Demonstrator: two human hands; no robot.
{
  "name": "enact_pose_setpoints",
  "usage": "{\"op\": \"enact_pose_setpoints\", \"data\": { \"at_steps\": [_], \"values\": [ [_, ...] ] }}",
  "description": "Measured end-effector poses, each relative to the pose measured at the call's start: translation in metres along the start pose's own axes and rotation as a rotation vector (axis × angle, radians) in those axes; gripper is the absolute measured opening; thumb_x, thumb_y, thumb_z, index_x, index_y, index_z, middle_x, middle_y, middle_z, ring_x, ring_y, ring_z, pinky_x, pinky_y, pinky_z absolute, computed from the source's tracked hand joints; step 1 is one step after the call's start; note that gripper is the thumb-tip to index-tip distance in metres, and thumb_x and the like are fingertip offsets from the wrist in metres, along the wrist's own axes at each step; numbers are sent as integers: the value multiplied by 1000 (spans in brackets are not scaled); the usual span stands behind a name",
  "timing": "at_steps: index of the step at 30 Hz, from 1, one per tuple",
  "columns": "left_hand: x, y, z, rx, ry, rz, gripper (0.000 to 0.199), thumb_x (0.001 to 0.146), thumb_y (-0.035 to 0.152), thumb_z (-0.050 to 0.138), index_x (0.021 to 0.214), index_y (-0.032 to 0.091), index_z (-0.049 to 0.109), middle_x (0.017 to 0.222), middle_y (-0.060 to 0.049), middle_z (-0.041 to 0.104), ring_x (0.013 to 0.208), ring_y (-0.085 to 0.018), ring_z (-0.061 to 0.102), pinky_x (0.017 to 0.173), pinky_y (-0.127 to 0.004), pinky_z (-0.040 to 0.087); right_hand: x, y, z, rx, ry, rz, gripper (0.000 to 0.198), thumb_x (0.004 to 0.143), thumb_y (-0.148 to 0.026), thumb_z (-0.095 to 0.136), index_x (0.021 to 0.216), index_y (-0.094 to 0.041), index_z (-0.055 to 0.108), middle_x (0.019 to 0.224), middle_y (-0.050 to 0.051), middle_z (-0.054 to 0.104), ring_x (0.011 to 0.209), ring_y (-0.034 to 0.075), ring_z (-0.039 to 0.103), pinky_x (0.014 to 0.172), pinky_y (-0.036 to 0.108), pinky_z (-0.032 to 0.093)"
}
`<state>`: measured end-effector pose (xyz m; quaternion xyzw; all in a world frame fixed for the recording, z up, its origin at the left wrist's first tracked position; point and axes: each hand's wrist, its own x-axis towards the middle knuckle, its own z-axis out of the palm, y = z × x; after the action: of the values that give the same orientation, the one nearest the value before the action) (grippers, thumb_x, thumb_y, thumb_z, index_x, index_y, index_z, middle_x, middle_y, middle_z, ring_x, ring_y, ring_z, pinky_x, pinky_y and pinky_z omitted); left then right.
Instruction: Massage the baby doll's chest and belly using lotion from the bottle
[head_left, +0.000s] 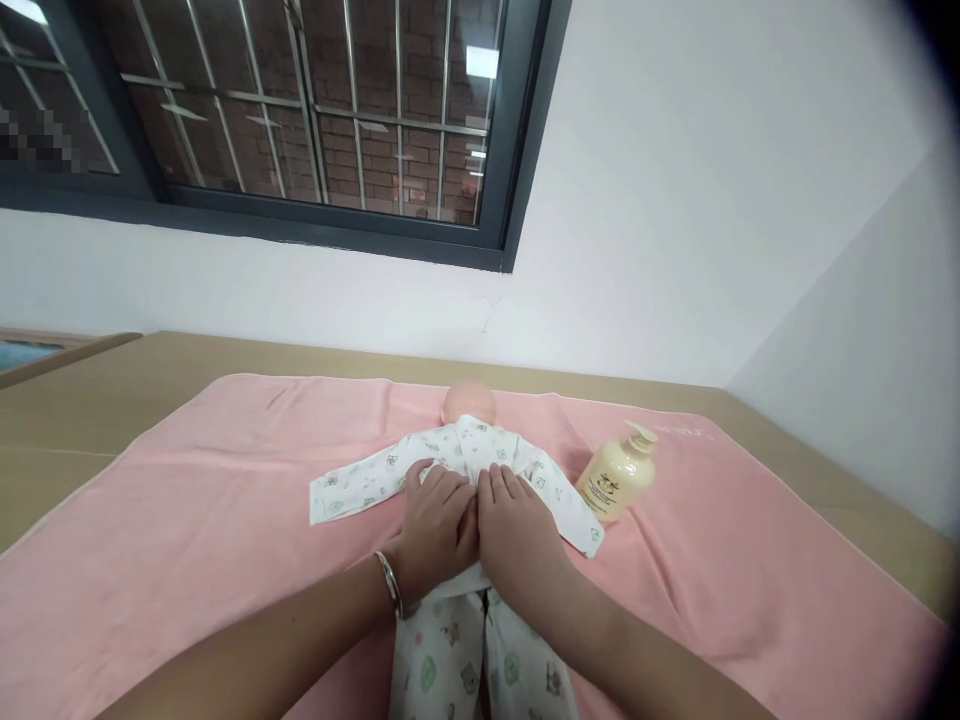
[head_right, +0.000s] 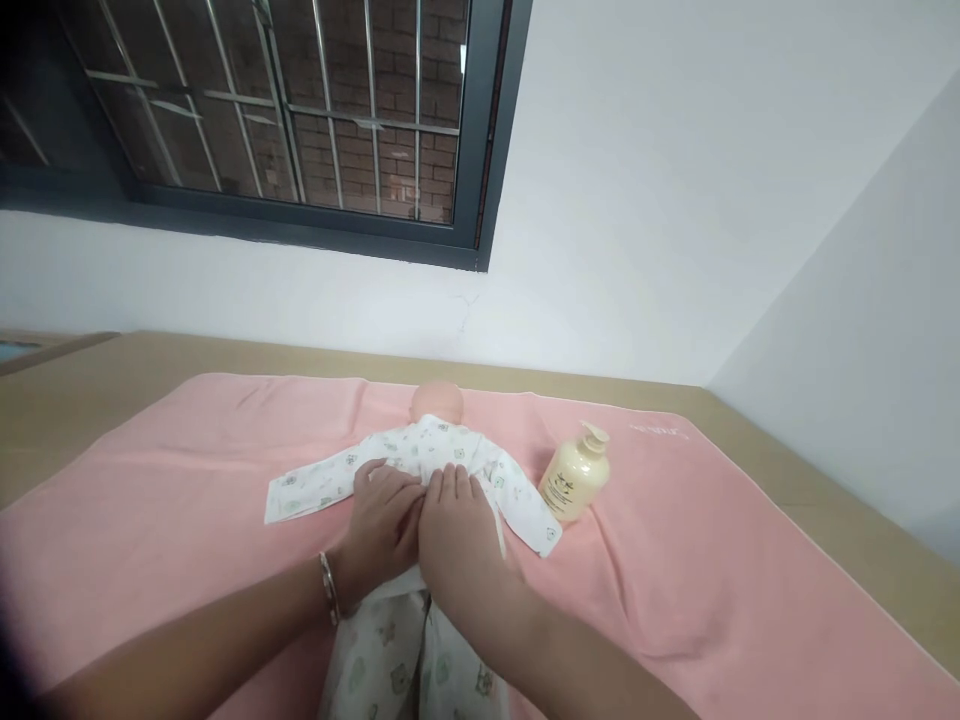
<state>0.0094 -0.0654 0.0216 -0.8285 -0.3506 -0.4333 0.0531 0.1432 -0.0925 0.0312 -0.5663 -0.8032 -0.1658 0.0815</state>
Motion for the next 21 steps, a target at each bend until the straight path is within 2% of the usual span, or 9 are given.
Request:
{"op": "enact_pose_setpoints", "data": {
  "at_steps": [2, 4, 6, 8, 9, 11, 13, 17, 21],
  "values": [
    [0, 0, 0, 1, 1, 13, 20, 84, 14, 42, 71, 18, 56, 66, -2, 54, 68, -17, 45, 85, -46, 34, -3, -1, -8, 7, 4, -17, 51, 79, -11, 55, 129, 0, 53, 132, 22, 48, 124, 32, 45, 106, 42, 35],
    [0, 0, 1, 11, -7, -18, 18, 84, 16, 43, 73, 18, 57, 70, -3, 54, 70, -19, 46, 81, -44, 35, 1, 5, -18, 62, -28, -24, 36, 80, -10, 54, 115, -7, 61, 117, 17, 60, 110, 27, 54, 99, 38, 40],
    [0, -2, 3, 39, -17, -69, 17, 84, 18, 44, 88, 17, 60, 80, -6, 57, 78, -21, 47, 80, -44, 35, 9, 17, -26, 148, -67, 5, 18, 84, -11, 50, 95, -14, 64, 94, 9, 65, 89, 22, 60, 86, 32, 44],
    [0, -3, 5, 82, -29, -112, 28, 83, 21, 45, 107, 13, 58, 94, -10, 58, 88, -25, 48, 82, -46, 37, 18, 30, -29, 236, -88, 60, 18, 89, -14, 45, 83, -18, 61, 80, 3, 63, 77, 18, 58, 76, 28, 43],
    [1, -3, 6, 102, -35, -125, 33, 82, 21, 46, 113, 12, 56, 100, -12, 57, 92, -27, 48, 85, -47, 37, 22, 36, -28, 272, -90, 79, 19, 91, -15, 43, 82, -19, 60, 80, 2, 63, 77, 18, 58, 73, 26, 42],
    [1, -4, 8, 128, -53, -140, 38, 81, 21, 46, 117, 11, 54, 109, -14, 56, 99, -28, 48, 91, -50, 37, 27, 44, -23, 321, -89, 86, 20, 93, -17, 41, 88, -19, 60, 89, 2, 65, 83, 18, 59, 75, 26, 41],
    [1, -4, 9, 142, -75, -152, 39, 82, 21, 46, 119, 11, 53, 114, -15, 55, 106, -29, 48, 98, -53, 34, 30, 46, -14, 334, -61, 57, 23, 95, -18, 40, 102, -18, 61, 106, 4, 64, 100, 19, 58, 85, 27, 41],
    [1, -5, 12, 166, -135, -184, 45, 84, 21, 44, 128, 11, 48, 130, -15, 52, 123, -31, 43, 109, -57, 24, 28, 35, 5, 256, -1, 25, 40, 97, -19, 37, 134, -8, 48, 134, 13, 50, 128, 21, 42, 109, 33, 29],
    [1, -8, 15, 168, -170, -176, 49, 85, 21, 43, 133, 10, 45, 139, -15, 47, 132, -32, 38, 113, -58, 21, 24, 24, 17, 124, 32, 30, 49, 94, -17, 37, 139, 1, 42, 140, 19, 41, 134, 27, 33, 113, 40, 24]
  ]
}}
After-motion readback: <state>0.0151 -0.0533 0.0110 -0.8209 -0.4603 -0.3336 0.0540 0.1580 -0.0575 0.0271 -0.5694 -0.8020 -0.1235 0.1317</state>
